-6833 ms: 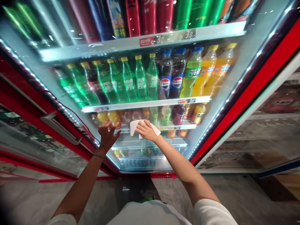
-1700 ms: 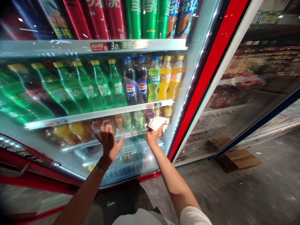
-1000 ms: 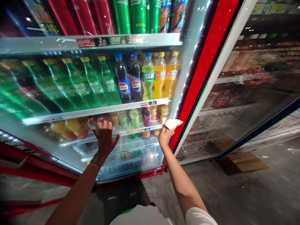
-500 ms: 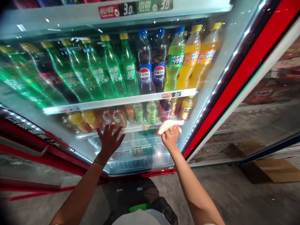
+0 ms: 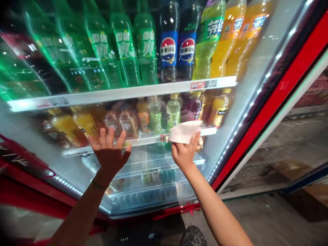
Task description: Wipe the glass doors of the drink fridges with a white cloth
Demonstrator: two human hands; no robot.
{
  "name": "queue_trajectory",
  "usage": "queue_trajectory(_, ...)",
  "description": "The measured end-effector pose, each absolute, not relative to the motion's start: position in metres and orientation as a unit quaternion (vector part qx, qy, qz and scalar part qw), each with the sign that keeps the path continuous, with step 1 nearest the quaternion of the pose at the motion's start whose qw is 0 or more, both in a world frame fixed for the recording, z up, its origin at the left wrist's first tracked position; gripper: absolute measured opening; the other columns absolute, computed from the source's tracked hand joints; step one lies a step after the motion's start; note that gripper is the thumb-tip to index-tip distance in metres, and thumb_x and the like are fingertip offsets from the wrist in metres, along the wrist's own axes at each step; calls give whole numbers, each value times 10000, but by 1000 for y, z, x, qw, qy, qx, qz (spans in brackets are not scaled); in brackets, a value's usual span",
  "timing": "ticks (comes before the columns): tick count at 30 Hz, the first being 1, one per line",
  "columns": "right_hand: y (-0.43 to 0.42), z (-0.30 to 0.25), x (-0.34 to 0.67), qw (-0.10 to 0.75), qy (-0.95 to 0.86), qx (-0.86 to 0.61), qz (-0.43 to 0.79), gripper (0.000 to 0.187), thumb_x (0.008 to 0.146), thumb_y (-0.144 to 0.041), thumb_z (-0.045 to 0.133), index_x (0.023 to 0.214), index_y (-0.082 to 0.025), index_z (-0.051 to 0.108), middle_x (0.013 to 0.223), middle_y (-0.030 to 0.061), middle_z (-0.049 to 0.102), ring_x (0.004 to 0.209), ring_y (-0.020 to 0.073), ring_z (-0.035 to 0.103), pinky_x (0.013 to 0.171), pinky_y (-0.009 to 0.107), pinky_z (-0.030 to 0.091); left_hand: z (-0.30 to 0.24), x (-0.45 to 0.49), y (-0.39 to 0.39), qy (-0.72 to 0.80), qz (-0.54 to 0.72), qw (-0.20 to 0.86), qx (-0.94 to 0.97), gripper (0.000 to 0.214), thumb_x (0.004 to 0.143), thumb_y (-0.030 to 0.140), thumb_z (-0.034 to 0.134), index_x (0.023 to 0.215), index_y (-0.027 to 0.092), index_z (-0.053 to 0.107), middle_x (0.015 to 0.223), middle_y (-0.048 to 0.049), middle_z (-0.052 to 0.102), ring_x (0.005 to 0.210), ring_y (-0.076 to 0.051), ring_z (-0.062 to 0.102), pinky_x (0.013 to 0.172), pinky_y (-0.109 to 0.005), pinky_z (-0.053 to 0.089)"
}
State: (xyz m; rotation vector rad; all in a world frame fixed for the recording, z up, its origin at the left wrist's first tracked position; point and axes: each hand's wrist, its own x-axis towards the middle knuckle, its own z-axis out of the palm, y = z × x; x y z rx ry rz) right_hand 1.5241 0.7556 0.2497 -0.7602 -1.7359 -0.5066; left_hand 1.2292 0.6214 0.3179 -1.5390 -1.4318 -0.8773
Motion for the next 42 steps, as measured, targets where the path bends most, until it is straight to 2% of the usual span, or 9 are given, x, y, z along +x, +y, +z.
queue_trajectory(4, 758, 254, 1518, 502, -775, -232, -306, 166, 892, -392, 627, 1005, -324, 728, 1273, 41, 672, 1525, 355, 329, 1265, 682, 220, 315, 1229, 624, -554, -358, 427, -619, 666, 906, 414, 664, 1536, 389, 450, 1653, -35, 387, 1583, -385, 182, 1257, -713, -25)
queue_trajectory(8, 749, 264, 1512, 537, -729, -277, -321, 223, 926, -362, 586, 1079, -285, 728, 1381, 88, 631, 1564, 362, 250, 1267, 701, 201, 318, 1230, 625, -547, -352, 429, -627, 769, 890, 408, 681, 1586, 394, 354, 1693, -25, 303, 1591, -393, 132, 1257, -703, -50)
queue_trajectory(13, 744, 252, 1511, 452, -782, -132, -409, 204, 948, -326, 567, 1084, -312, 718, 1300, 28, 688, 1537, 288, 336, 1282, 598, 275, 322, 1229, 625, -508, -355, 456, -639, 755, 917, 404, 640, 1598, 404, 316, 1718, -1, 233, 1593, -369, 147, 1277, -656, -34)
queue_trajectory(17, 750, 243, 1513, 538, -714, -245, -376, 244, 943, -304, 557, 1131, -286, 712, 1434, 65, 613, 1553, 345, 284, 1254, 687, 258, 319, 1228, 629, -481, -368, 481, -634, 754, 931, 388, 605, 1610, 410, 278, 1726, 19, 204, 1591, -368, 152, 1280, -638, -44)
queue_trajectory(22, 751, 246, 1506, 499, -759, -189, -374, 253, 958, -341, 554, 1163, -296, 694, 1435, 40, 607, 1533, 322, 324, 1271, 638, 260, 315, 1230, 633, -458, -378, 502, -628, 711, 946, 375, 564, 1610, 354, 309, 1722, -8, 224, 1593, -357, 149, 1274, -639, -34)
queue_trajectory(26, 751, 255, 1499, 589, -678, -253, -359, 276, 984, -271, 484, 1176, -258, 682, 1488, 72, 538, 1536, 364, 291, 1235, 720, 242, 310, 1232, 635, -450, -396, 500, -625, 681, 940, 376, 567, 1589, 318, 369, 1712, -29, 254, 1592, -345, 166, 1276, -634, -31)
queue_trajectory(31, 752, 261, 1498, 534, -723, -193, -393, 291, 957, -198, 507, 1168, -302, 678, 1381, 29, 621, 1520, 313, 323, 1271, 656, 237, 295, 1239, 636, -453, -422, 489, -615, 653, 949, 362, 545, 1580, 292, 393, 1705, -54, 270, 1599, -329, 150, 1284, -622, -16)
queue_trajectory(36, 754, 272, 1491, 661, -617, -250, -346, 340, 967, -175, 411, 1155, -218, 691, 1309, 113, 649, 1504, 346, 335, 1223, 690, 292, 284, 1243, 637, -456, -425, 499, -603, 613, 977, 358, 515, 1575, 276, 410, 1691, -87, 296, 1592, -328, 180, 1291, -616, 31)
queue_trajectory(42, 738, 274, 1472, 516, -738, -161, -405, 258, 982, -328, 535, 1160, -268, 712, 1348, 50, 667, 1499, 327, 372, 1259, 617, 287, 278, 1230, 631, -451, -404, 520, -602, 561, 999, 344, 472, 1554, 264, 450, 1660, -77, 362, 1570, -291, 269, 1299, -557, 134)
